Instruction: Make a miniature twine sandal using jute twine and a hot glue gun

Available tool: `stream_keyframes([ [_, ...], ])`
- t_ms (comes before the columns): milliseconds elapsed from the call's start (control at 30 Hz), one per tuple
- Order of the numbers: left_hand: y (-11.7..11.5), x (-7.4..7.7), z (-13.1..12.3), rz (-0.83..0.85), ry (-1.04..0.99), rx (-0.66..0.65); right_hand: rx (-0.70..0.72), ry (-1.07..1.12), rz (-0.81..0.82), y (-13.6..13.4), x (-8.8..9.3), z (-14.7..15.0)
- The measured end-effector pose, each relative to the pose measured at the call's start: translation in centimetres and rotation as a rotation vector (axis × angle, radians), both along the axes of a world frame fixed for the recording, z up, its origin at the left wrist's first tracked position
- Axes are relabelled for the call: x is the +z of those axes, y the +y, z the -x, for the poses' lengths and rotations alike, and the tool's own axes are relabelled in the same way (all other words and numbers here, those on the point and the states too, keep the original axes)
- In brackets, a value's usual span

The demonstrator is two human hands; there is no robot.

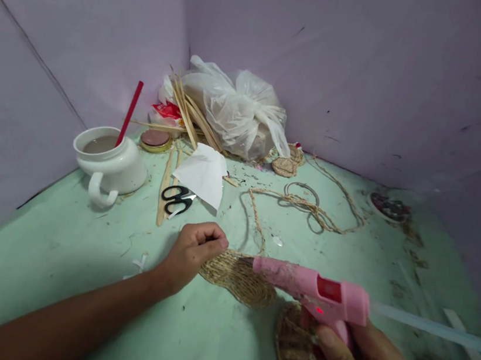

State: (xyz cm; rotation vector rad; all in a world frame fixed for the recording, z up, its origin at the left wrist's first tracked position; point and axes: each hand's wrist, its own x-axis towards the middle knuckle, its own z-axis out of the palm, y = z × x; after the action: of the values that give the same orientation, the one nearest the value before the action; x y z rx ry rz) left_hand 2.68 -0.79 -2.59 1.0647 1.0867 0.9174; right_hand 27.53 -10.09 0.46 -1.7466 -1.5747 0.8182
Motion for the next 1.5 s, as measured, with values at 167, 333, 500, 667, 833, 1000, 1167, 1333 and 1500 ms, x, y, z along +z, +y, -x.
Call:
stream_keyframes([
  [167,0.0,0.2,-0.1,-0.009,0.017,0.008,0.116,-0.047,0.124,0.3,-0.4,-2.2],
  [333,0.0,0.3,0.0,-0.013,0.033,0.009,0.109,-0.003,0.146,0.0,-0.3,-2.7],
  [500,0.1,0.3,0.0,-0.018,0.038,0.011,0.013,-0.008,0.141,-0.3,0.1,-1.5],
  [667,0.0,0.2,0.0,-0.021,0.033,0.004,0.018,-0.014,0.112,-0.1,0.9,-1.3],
  [833,0.0,0.2,0.0,-0.021,0.033,0.011,-0.004,0.008,0.064,0.1,1.5,-0.8],
  [1000,0.1,0.2,-0.1,-0.018,0.026,0.009,0.036,0.014,0.074,0.3,1.1,-0.7],
  [1167,0.1,0.0,0.0,-0.024,0.021,0.007,0.017,0.031,0.088,0.3,1.1,-0.8],
  [1333,0.1,-0.1,0.0,-0.027,0.02,0.004,0.032,0.032,0.117,0.3,1.0,-0.9],
  [1500,0.1,0.0,0.0,-0.022,0.018,0.001,0.061,0.047,0.128,0.3,0.3,-0.7],
])
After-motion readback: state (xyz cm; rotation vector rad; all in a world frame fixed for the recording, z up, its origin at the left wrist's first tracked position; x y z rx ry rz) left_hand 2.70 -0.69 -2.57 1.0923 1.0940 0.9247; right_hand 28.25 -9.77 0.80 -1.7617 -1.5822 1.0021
